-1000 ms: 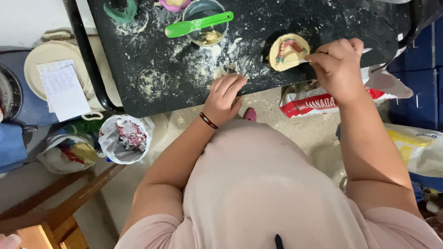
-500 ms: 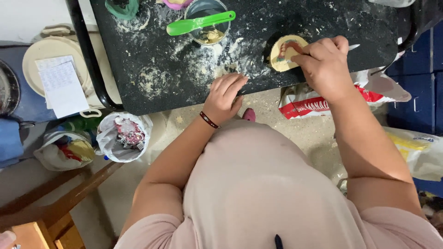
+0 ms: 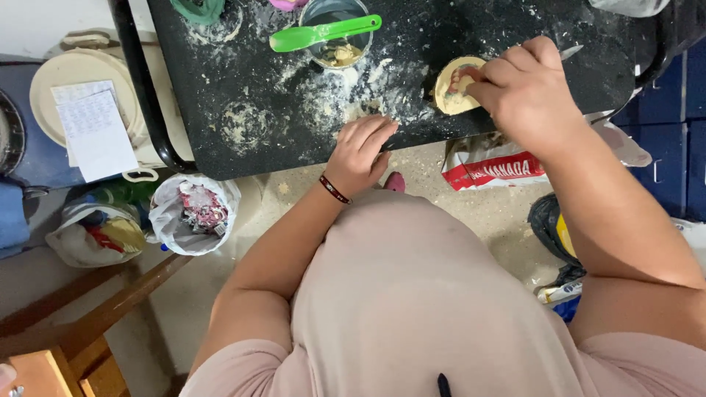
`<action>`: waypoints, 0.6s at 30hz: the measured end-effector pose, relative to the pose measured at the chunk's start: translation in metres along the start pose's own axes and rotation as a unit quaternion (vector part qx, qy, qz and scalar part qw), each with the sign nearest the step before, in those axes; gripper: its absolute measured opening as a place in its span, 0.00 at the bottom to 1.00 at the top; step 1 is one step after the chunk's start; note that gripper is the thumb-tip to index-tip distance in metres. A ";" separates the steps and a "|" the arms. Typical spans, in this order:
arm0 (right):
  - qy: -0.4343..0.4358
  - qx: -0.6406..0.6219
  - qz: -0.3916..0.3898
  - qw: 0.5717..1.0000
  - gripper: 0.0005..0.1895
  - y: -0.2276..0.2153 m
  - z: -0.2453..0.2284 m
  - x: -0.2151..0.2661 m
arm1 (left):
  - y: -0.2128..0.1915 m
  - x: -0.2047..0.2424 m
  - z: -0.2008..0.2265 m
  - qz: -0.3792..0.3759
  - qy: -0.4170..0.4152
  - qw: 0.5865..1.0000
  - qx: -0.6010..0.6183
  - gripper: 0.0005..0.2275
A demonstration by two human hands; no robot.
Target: The person uses a small spatula to spread and smooth a yellowish paste onto a dental mold on a black table. They then move to a blue table to place the mold, return to the black table, and use a green spatula to scoop a beige paste from a small container onto the table surface.
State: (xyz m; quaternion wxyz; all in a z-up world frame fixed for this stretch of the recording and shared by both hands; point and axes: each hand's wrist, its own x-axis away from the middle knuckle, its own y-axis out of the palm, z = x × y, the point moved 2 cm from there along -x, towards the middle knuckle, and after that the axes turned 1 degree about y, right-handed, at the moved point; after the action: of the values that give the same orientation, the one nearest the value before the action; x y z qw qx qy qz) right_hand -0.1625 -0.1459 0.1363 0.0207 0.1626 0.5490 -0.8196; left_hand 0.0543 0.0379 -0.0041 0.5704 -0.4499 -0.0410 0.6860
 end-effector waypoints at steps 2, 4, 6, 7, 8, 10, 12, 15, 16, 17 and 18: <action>-0.010 -0.019 -0.018 1.000 0.08 0.002 0.004 0.005 | 0.004 0.002 -0.004 0.004 0.006 1.000 -0.003 0.18; -0.022 -0.039 -0.036 0.998 0.07 0.006 0.006 0.007 | 0.005 0.003 -0.006 0.009 0.011 1.000 -0.007 0.18; -0.033 -0.041 -0.044 0.998 0.08 0.012 0.006 0.010 | 0.004 0.004 -0.005 0.000 0.006 1.000 -0.008 0.20; -0.033 -0.042 -0.044 0.998 0.08 0.014 0.006 0.008 | 0.004 0.003 -0.005 0.001 0.006 1.000 -0.009 0.20; -0.040 -0.039 -0.047 0.997 0.10 0.016 0.005 0.007 | 0.004 0.003 -0.005 0.000 0.006 1.000 -0.010 0.20; -0.046 -0.036 -0.050 0.997 0.12 0.019 0.005 0.004 | 0.004 0.002 -0.004 -0.001 0.007 1.000 -0.012 0.20; -0.061 0.003 -0.033 0.998 0.09 0.022 0.004 -0.001 | 0.003 0.001 -0.003 -0.006 -0.002 1.000 -0.010 0.19; -0.069 0.001 -0.035 0.997 0.09 0.020 0.009 -0.009 | 0.003 0.001 -0.002 -0.006 -0.005 1.000 -0.006 0.20; -0.069 0.001 -0.036 0.997 0.09 0.019 0.011 -0.011 | 0.003 0.000 -0.002 -0.006 -0.005 1.000 -0.007 0.20; -0.070 0.000 -0.030 0.997 0.08 0.017 0.013 -0.013 | 0.003 0.000 -0.002 -0.004 -0.005 1.000 -0.007 0.20; -0.070 0.000 -0.023 0.997 0.08 0.015 0.015 -0.015 | 0.003 0.000 -0.002 -0.002 -0.004 1.000 -0.008 0.20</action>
State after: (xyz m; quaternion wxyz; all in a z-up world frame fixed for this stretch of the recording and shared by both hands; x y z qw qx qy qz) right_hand -0.1487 -0.1677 0.1330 0.0400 0.0916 0.5498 -0.8293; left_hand 0.0534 0.0360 -0.0072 0.5681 -0.4515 -0.0497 0.6863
